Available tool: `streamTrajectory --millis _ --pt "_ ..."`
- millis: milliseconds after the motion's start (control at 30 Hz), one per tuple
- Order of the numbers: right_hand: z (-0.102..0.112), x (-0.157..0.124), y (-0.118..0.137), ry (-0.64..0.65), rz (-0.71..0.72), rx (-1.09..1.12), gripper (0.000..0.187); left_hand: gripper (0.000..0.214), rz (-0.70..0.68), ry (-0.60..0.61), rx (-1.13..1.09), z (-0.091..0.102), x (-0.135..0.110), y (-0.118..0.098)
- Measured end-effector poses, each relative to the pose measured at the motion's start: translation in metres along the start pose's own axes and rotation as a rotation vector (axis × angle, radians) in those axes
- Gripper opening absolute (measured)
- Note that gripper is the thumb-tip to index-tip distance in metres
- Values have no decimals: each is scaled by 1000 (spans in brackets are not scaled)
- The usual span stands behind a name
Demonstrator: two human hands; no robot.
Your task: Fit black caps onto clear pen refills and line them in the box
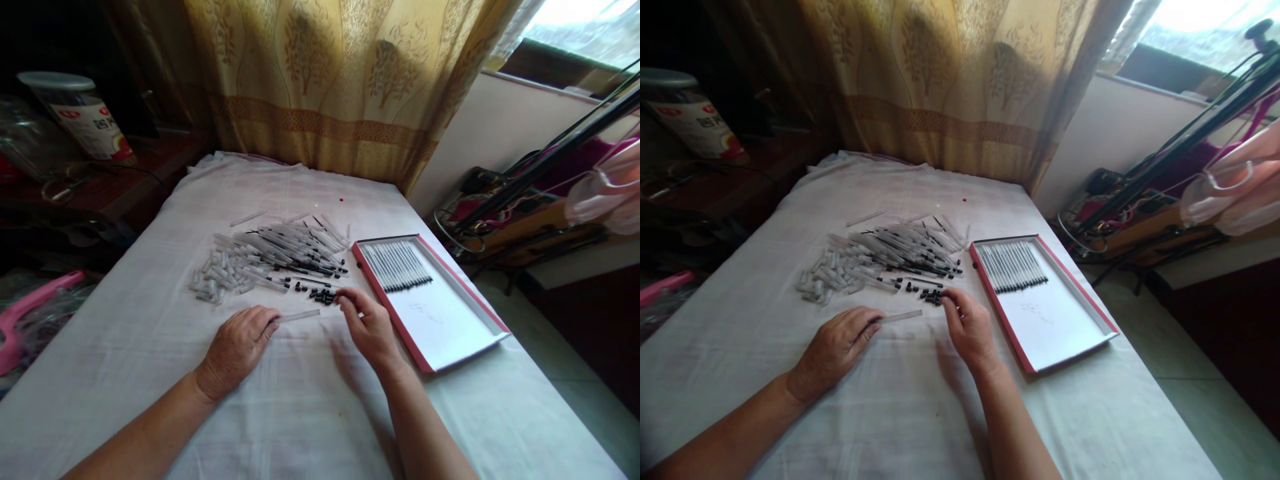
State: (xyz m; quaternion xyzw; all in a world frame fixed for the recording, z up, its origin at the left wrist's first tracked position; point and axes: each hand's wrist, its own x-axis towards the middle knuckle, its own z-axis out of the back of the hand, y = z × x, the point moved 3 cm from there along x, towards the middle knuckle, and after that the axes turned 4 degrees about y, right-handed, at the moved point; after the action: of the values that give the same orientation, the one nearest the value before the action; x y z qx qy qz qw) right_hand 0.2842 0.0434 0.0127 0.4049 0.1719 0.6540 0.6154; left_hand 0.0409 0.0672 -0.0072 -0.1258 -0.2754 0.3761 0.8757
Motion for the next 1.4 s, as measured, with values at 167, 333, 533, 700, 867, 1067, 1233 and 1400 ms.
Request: streamTrajectory --millis 167,333,533,700,867,1067,1233,1400 --pt "15 25 -33 1 -129 -278 23 24 176 -33 -104 -1 -1 10" --pt "9 48 -36 257 -200 -522 19 24 210 -37 -122 -1 -1 13" --pt "9 64 -33 428 -214 -616 14 25 285 -39 -163 -1 1 16" --pt "7 73 -30 524 -167 -688 11 25 306 -59 -186 2 1 16" --pt "24 61 -18 453 -149 -635 13 26 319 -78 -211 4 0 18" --pt "41 14 -19 -74 -264 320 16 25 281 -115 -204 5 0 19" --pt "20 -2 -27 -327 -394 829 23 26 275 -122 -157 10 -1 22" --pt "13 2 -19 -569 -423 928 28 25 250 -129 -93 14 -1 25"
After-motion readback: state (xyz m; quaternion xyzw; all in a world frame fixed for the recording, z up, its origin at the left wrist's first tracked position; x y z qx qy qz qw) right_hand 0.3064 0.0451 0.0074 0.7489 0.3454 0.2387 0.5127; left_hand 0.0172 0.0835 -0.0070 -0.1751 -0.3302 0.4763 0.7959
